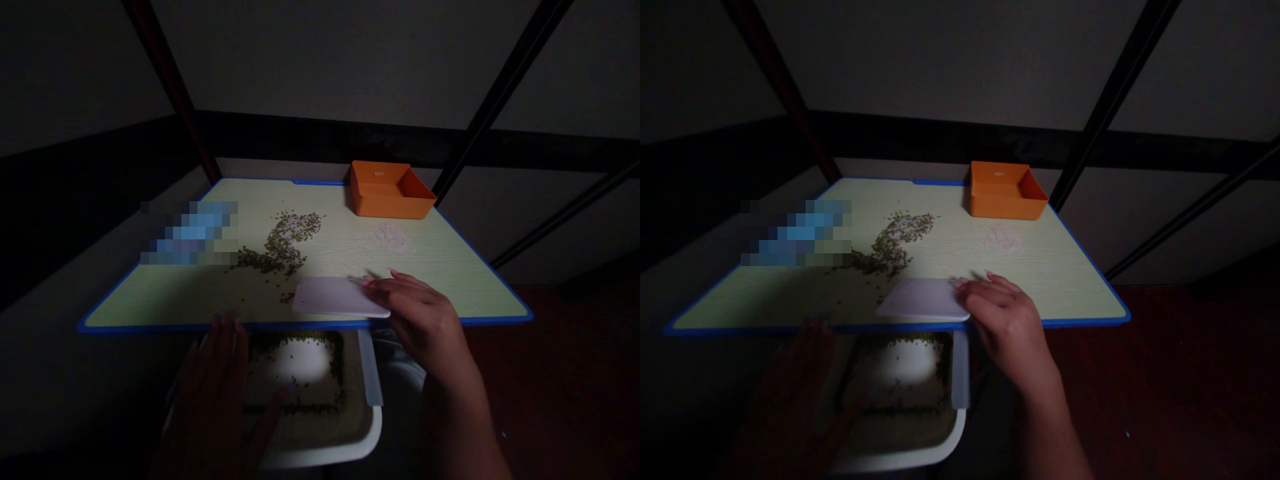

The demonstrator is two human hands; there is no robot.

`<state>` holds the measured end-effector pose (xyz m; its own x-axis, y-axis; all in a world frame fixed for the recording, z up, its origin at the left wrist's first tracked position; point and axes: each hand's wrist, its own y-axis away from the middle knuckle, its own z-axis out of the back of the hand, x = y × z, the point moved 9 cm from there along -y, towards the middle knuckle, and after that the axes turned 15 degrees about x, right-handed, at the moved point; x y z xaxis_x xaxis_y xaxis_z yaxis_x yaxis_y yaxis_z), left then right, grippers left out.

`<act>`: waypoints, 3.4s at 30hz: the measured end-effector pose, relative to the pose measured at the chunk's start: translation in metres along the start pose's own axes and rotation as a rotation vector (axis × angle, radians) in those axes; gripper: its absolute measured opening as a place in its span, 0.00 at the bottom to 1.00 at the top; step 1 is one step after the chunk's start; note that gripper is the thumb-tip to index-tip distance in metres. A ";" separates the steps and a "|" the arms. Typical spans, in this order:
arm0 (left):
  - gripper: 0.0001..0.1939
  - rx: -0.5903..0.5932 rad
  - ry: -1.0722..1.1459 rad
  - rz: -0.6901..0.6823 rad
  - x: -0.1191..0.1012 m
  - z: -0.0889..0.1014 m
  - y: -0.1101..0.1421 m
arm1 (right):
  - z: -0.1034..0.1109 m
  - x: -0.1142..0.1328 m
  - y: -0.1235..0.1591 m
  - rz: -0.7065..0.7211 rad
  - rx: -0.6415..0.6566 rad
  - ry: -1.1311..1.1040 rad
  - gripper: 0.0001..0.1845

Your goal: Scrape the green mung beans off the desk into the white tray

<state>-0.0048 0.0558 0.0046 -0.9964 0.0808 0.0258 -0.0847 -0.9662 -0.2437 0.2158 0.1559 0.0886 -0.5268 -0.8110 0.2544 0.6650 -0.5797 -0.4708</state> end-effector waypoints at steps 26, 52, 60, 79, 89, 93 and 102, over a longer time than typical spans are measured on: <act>0.45 0.034 -0.003 -0.002 0.003 -0.005 0.000 | 0.008 0.010 0.004 0.036 -0.053 -0.007 0.16; 0.44 -0.003 -0.028 -0.015 -0.002 -0.001 0.000 | 0.034 -0.024 0.034 -0.278 -0.250 -0.137 0.06; 0.43 0.011 -0.009 -0.007 -0.002 -0.002 -0.001 | -0.002 -0.063 0.029 -0.519 -0.352 -0.663 0.05; 0.43 0.017 -0.035 -0.009 -0.003 -0.002 -0.001 | -0.018 -0.060 0.026 -0.570 -0.190 -0.827 0.15; 0.42 -0.011 -0.031 -0.036 -0.005 0.003 -0.002 | -0.017 -0.059 0.028 -0.565 -0.213 -0.812 0.15; 0.43 0.000 -0.016 -0.029 -0.004 0.001 -0.001 | -0.018 -0.057 0.027 -0.549 -0.210 -0.835 0.13; 0.43 0.010 -0.003 -0.009 -0.003 -0.001 -0.001 | -0.014 -0.053 0.027 -0.513 -0.206 -0.825 0.10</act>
<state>-0.0022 0.0565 0.0035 -0.9956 0.0886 0.0308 -0.0934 -0.9679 -0.2334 0.2540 0.1843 0.0502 -0.1401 -0.3118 0.9397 0.3133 -0.9143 -0.2567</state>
